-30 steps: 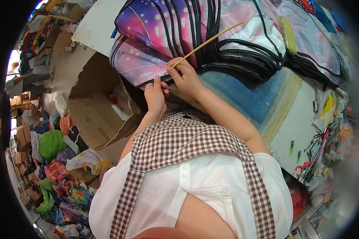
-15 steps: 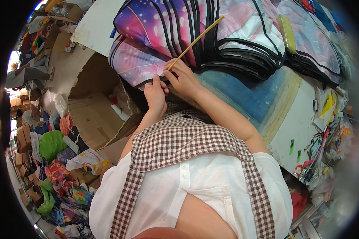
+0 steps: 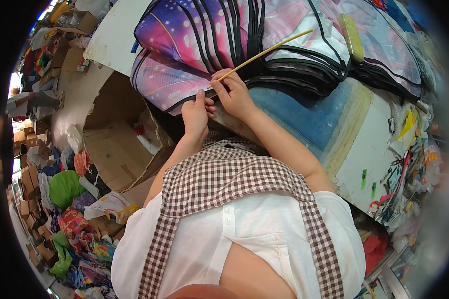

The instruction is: The person inserts a thin stick into the edge channel of fabric items stacked on a table by hand, repeating the action on successive items.

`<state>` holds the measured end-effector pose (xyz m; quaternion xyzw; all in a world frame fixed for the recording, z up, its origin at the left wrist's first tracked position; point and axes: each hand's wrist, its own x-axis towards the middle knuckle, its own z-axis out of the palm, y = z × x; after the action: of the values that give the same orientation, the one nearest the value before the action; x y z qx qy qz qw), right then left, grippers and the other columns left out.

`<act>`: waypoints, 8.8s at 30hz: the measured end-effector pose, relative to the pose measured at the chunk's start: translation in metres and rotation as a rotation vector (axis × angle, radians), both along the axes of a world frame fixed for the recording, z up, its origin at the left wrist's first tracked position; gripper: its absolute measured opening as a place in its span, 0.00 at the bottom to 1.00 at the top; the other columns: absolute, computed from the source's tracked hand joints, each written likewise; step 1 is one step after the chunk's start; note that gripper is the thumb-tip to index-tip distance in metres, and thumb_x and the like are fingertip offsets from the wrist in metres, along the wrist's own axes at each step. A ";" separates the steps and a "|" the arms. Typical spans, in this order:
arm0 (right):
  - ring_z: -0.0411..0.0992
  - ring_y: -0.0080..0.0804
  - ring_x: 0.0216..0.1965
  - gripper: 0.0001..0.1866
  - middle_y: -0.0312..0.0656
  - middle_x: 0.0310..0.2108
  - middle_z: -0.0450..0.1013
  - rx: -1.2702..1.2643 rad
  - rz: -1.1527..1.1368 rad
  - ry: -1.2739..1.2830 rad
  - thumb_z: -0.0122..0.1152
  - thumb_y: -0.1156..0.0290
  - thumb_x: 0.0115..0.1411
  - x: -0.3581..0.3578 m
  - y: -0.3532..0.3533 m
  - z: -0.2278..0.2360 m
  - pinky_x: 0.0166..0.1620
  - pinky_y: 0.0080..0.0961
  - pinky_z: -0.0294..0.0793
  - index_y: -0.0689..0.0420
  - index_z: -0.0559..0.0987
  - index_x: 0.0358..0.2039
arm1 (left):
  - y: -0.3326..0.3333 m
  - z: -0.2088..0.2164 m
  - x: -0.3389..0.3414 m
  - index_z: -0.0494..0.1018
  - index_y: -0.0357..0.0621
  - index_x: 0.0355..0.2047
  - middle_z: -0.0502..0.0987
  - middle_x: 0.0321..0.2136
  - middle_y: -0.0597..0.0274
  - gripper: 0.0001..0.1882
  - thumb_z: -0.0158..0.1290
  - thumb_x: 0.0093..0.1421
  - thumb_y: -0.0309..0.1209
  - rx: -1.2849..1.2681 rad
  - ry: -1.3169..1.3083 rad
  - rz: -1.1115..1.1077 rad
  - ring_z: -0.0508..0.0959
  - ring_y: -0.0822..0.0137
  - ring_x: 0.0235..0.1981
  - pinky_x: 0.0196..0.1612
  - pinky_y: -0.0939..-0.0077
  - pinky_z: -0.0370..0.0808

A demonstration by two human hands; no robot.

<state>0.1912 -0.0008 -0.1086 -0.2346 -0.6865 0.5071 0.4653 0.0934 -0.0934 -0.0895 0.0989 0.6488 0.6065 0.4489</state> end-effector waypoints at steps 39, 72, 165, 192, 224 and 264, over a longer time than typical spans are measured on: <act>0.72 0.28 0.45 0.06 0.50 0.62 0.60 -0.019 0.315 -0.068 0.52 0.73 0.66 -0.002 -0.004 0.050 0.49 0.27 0.71 0.62 0.73 0.38 | 0.142 0.062 -0.101 0.72 0.47 0.52 0.63 0.61 0.48 0.23 0.49 0.61 0.47 0.047 1.088 -0.539 0.59 0.50 0.65 0.64 0.37 0.46; 0.64 0.16 0.41 0.05 0.39 0.49 0.70 -0.296 0.291 0.035 0.50 0.73 0.67 0.034 -0.028 0.071 0.45 0.14 0.63 0.59 0.74 0.38 | -0.088 0.000 -0.087 0.76 0.42 0.42 0.76 0.45 0.60 0.16 0.57 0.52 0.28 0.159 1.747 -0.290 0.76 0.62 0.45 0.50 0.66 0.69; 0.71 0.44 0.49 0.08 0.49 0.45 0.72 0.168 0.092 -0.177 0.57 0.70 0.62 0.003 -0.015 0.014 0.50 0.34 0.70 0.62 0.76 0.35 | -0.019 -0.011 0.005 0.70 0.41 0.19 0.70 0.14 0.65 0.24 0.49 0.67 0.44 0.055 0.042 0.107 0.70 0.74 0.13 0.17 0.82 0.63; 0.68 0.33 0.50 0.06 0.48 0.49 0.69 -0.123 0.196 -0.035 0.50 0.72 0.67 0.000 -0.026 0.027 0.54 0.26 0.65 0.62 0.72 0.39 | -0.045 -0.006 -0.008 0.71 0.39 0.21 0.71 0.15 0.64 0.24 0.49 0.66 0.46 0.124 -0.016 0.213 0.70 0.74 0.13 0.16 0.82 0.65; 0.67 0.30 0.50 0.06 0.45 0.48 0.70 -0.120 0.205 0.009 0.49 0.73 0.67 0.002 -0.028 0.042 0.54 0.26 0.64 0.61 0.72 0.39 | -0.046 -0.012 -0.012 0.68 0.42 0.28 0.71 0.16 0.66 0.19 0.48 0.66 0.46 0.125 -0.014 0.295 0.68 0.76 0.14 0.17 0.82 0.64; 0.69 0.25 0.50 0.07 0.48 0.58 0.66 -0.249 0.278 0.042 0.49 0.71 0.68 0.006 -0.008 0.047 0.52 0.21 0.67 0.61 0.73 0.40 | -0.068 0.004 -0.093 0.75 0.46 0.46 0.75 0.47 0.63 0.17 0.57 0.55 0.35 0.184 1.708 -0.402 0.73 0.63 0.51 0.52 0.67 0.67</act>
<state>0.1970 -0.0092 -0.0615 -0.1825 -0.6343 0.6524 0.3724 0.0001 -0.1618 -0.0854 0.6663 0.6817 0.2848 -0.1009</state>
